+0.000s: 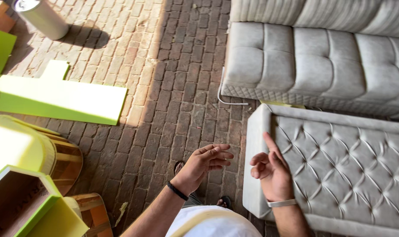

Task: The person cuts a white foam sheet with a long knife, then places a green foam sheet on a wooden frame and trims it to fit. The person removes the green foam, flips the frame, and places the green foam back on the frame.

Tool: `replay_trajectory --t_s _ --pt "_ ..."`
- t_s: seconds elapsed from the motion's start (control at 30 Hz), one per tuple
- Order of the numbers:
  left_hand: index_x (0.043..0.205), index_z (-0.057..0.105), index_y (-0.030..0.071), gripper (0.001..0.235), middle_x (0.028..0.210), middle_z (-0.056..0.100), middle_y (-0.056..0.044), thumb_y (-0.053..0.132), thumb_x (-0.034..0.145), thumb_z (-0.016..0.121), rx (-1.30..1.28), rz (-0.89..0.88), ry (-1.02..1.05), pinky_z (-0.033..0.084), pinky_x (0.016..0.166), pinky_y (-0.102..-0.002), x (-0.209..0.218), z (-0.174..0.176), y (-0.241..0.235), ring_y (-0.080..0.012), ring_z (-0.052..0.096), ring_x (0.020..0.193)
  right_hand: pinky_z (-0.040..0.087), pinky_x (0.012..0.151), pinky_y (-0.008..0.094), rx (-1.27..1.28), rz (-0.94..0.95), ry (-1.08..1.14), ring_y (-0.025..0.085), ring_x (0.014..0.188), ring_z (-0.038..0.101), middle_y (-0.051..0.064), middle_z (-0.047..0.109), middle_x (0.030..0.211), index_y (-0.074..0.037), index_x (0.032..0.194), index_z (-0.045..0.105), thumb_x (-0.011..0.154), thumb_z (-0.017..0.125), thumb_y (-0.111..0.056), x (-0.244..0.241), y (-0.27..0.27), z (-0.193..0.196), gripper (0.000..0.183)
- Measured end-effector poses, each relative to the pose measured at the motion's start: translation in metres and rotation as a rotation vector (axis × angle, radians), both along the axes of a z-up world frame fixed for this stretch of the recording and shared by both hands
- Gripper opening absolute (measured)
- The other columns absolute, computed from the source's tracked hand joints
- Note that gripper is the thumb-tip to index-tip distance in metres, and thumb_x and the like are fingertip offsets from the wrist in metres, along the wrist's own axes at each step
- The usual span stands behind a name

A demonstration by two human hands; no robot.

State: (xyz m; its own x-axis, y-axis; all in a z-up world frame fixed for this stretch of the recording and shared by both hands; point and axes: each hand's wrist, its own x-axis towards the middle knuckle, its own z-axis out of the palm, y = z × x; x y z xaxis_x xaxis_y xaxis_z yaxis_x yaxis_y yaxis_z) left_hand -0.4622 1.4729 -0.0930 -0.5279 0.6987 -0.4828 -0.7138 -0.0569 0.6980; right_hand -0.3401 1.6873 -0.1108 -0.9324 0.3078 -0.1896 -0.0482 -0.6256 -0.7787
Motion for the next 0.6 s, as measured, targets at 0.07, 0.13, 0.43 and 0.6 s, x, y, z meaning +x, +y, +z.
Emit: replay_trajectory --t_s 0.07,0.13,0.43,0.6 --pt "0.131 0.066 0.007 0.035 0.11 0.079 -0.005 0.027 0.106 0.051 -0.001 0.07 -0.003 0.056 0.086 -0.029 -0.03 -0.012 -0.01 -0.0134 0.074 0.096 0.048 0.061 0.033 -0.006 0.012 -0.004 0.017 0.06 0.058 0.012 0.072 0.087 -0.006 0.162 0.037 0.101 0.06 -0.045 -0.039 0.02 -0.01 0.076" --pt "0.13 0.067 0.008 0.033 0.107 0.078 -0.006 0.026 0.107 0.052 0.007 0.121 -0.043 0.055 0.085 -0.03 -0.065 -0.028 -0.013 -0.0135 0.073 0.094 0.049 0.064 0.035 -0.013 0.021 0.01 0.019 0.062 0.058 0.012 0.072 0.088 -0.004 0.158 0.044 0.104 0.059 -0.041 -0.087 0.035 -0.021 0.067" --pt "0.126 0.069 0.008 0.026 0.108 0.075 -0.005 0.025 0.112 0.054 0.154 0.1 -0.064 0.054 0.084 -0.027 -0.251 -0.06 0.013 -0.0116 0.07 0.091 0.042 0.084 0.04 0.014 -0.086 -0.074 0.015 0.075 0.055 0.004 0.07 0.092 -0.012 0.139 0.059 0.116 0.057 -0.038 -0.3 0.133 -0.076 0.035" --pt "0.131 0.066 0.005 0.026 0.117 0.073 -0.004 0.024 0.118 0.055 0.188 -0.093 0.046 0.049 0.087 -0.026 -0.327 -0.079 0.049 -0.0133 0.066 0.099 0.044 0.087 0.037 -0.196 -0.025 0.227 0.014 0.083 0.057 0.003 0.06 0.097 -0.008 0.115 0.06 0.114 0.053 -0.027 -0.387 0.244 -0.166 0.02"
